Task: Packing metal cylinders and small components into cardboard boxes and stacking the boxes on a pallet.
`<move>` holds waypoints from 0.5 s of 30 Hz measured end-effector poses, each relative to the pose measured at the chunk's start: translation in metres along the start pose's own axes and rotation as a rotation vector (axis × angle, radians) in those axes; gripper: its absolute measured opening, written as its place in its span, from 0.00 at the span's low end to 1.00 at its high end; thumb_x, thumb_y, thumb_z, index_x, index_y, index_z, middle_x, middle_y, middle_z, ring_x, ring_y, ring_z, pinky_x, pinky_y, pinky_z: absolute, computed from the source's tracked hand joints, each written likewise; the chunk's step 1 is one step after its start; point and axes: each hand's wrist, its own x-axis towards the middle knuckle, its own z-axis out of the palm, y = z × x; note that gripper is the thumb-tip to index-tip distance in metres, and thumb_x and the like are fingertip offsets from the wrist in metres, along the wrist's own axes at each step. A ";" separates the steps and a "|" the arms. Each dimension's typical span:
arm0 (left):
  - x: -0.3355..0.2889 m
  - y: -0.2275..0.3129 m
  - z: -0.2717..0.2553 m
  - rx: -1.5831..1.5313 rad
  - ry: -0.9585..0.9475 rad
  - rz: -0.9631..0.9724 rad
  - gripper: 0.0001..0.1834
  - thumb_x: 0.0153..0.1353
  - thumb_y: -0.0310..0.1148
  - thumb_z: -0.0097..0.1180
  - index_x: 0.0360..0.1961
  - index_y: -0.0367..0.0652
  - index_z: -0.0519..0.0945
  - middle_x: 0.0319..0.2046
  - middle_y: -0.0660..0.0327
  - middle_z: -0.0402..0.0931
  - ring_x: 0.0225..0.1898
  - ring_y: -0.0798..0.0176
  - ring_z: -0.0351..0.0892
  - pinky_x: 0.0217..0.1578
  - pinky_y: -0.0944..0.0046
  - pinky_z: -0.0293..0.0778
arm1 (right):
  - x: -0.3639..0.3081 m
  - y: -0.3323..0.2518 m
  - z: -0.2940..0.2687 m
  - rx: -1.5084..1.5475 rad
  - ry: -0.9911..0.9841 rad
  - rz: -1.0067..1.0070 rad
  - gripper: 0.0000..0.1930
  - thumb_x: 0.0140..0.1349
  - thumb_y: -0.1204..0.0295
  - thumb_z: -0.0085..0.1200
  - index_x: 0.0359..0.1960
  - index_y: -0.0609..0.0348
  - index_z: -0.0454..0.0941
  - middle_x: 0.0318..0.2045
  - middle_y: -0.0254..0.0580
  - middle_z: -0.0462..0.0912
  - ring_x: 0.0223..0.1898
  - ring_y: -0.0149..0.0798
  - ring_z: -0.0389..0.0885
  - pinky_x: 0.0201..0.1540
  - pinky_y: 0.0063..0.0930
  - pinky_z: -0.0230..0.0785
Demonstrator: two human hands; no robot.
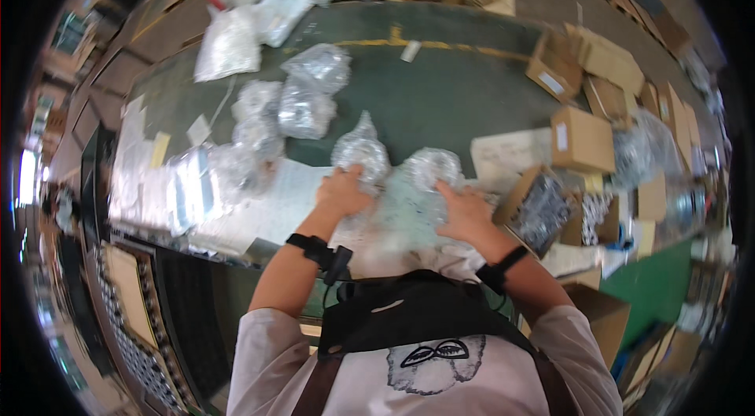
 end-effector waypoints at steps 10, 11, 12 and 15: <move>0.026 -0.012 0.008 -0.151 0.028 0.098 0.35 0.47 0.50 0.59 0.58 0.54 0.71 0.56 0.49 0.70 0.56 0.46 0.72 0.55 0.56 0.68 | 0.041 0.011 -0.012 0.629 -0.001 0.148 0.44 0.38 0.56 0.65 0.61 0.53 0.64 0.50 0.58 0.74 0.52 0.57 0.73 0.51 0.42 0.70; 0.023 -0.017 0.012 -0.215 0.098 0.132 0.37 0.46 0.50 0.61 0.58 0.47 0.71 0.54 0.48 0.72 0.54 0.46 0.73 0.54 0.56 0.69 | 0.044 0.018 -0.004 0.634 0.027 0.167 0.44 0.38 0.56 0.65 0.61 0.53 0.64 0.50 0.58 0.74 0.52 0.57 0.73 0.51 0.42 0.70; 0.028 -0.020 0.021 -0.278 0.154 0.191 0.39 0.45 0.50 0.62 0.57 0.40 0.71 0.52 0.47 0.74 0.53 0.46 0.74 0.53 0.57 0.69 | 0.048 0.031 0.011 0.822 0.021 0.164 0.45 0.38 0.57 0.64 0.62 0.58 0.62 0.50 0.58 0.75 0.52 0.53 0.74 0.51 0.40 0.70; 0.042 -0.056 0.049 -1.247 -0.079 0.185 0.22 0.54 0.25 0.59 0.50 0.32 0.73 0.47 0.50 0.76 0.48 0.56 0.77 0.51 0.56 0.71 | 0.025 0.054 0.026 1.389 0.020 0.105 0.47 0.40 0.60 0.64 0.63 0.68 0.59 0.46 0.51 0.77 0.48 0.41 0.76 0.50 0.34 0.71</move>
